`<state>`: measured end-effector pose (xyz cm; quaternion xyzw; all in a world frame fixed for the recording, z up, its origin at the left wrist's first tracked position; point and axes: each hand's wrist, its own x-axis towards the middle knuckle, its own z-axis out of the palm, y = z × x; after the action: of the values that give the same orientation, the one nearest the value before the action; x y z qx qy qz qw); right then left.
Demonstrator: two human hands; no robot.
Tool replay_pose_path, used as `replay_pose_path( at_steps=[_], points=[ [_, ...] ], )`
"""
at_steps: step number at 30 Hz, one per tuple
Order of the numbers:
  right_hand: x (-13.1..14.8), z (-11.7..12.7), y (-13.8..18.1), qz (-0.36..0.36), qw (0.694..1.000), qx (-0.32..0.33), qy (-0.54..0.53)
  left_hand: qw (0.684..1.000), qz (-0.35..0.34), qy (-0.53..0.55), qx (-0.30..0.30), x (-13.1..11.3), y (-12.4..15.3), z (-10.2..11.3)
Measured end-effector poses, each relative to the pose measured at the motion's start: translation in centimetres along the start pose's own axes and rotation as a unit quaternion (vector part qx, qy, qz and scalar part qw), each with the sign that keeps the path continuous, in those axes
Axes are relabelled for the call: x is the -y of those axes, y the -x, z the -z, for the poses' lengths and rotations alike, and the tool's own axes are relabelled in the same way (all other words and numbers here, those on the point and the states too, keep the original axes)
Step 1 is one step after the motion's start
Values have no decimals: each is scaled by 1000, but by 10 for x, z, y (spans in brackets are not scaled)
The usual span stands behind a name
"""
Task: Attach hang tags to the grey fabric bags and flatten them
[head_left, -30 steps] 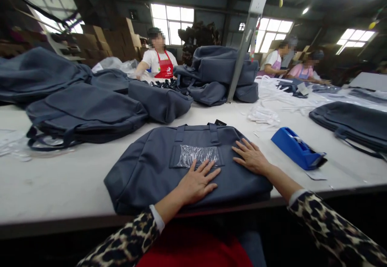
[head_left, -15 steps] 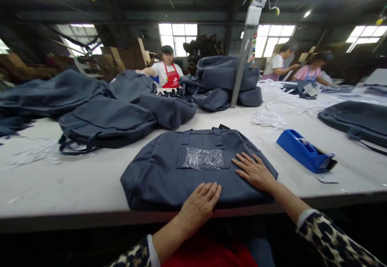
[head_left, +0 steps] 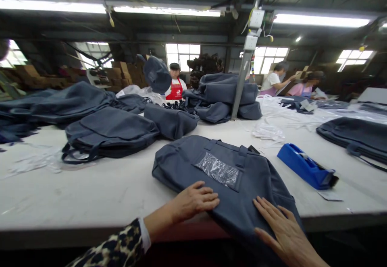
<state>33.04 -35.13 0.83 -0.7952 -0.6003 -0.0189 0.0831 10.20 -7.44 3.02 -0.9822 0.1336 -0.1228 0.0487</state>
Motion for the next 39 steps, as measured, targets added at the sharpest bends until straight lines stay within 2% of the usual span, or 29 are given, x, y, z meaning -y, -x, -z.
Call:
replay_pose_path(
  at_steps=[3, 6, 9, 12, 14, 17, 20, 22, 25, 28, 36, 39],
  points=[
    [23, -7, 18, 95, 995, -27, 17, 1000, 27, 9, 4, 41, 7, -5],
    [71, -33, 12, 168, 982, -73, 49, 995, 99, -5, 19, 86, 17, -16],
    [135, -64, -21, 153, 978, -134, 50, 983, 177, -14, 49, 126, 22, -23],
    [193, -77, -69, 162, 982, -101, -15, 967, 237, -1, 93, 149, 13, -21],
    [219, -76, -99, 160, 984, -62, -55, 954, 276, 12, 114, 154, -1, -17],
    [240, -73, -131, 141, 984, -34, -102, 939, 325, 18, 110, 148, -32, -20],
    [253, -76, -144, 104, 985, -24, -138, 927, 356, 41, 107, 133, -58, -36],
    [259, -77, -146, 90, 983, -19, -159, 917, 374, 62, 121, 123, -65, -48],
    [266, -75, -150, 78, 979, -6, -186, 908, 384, 84, 145, 115, -60, -59],
    [273, -68, -159, 82, 977, 14, -198, 910, 373, 97, 156, 118, -46, -58],
    [314, -67, -204, 159, 964, 99, -191, 921, 326, 102, 186, 162, -5, -54],
    [315, -65, -210, 179, 959, 92, -199, 923, 324, 74, 196, 173, 6, -55]
  ],
)
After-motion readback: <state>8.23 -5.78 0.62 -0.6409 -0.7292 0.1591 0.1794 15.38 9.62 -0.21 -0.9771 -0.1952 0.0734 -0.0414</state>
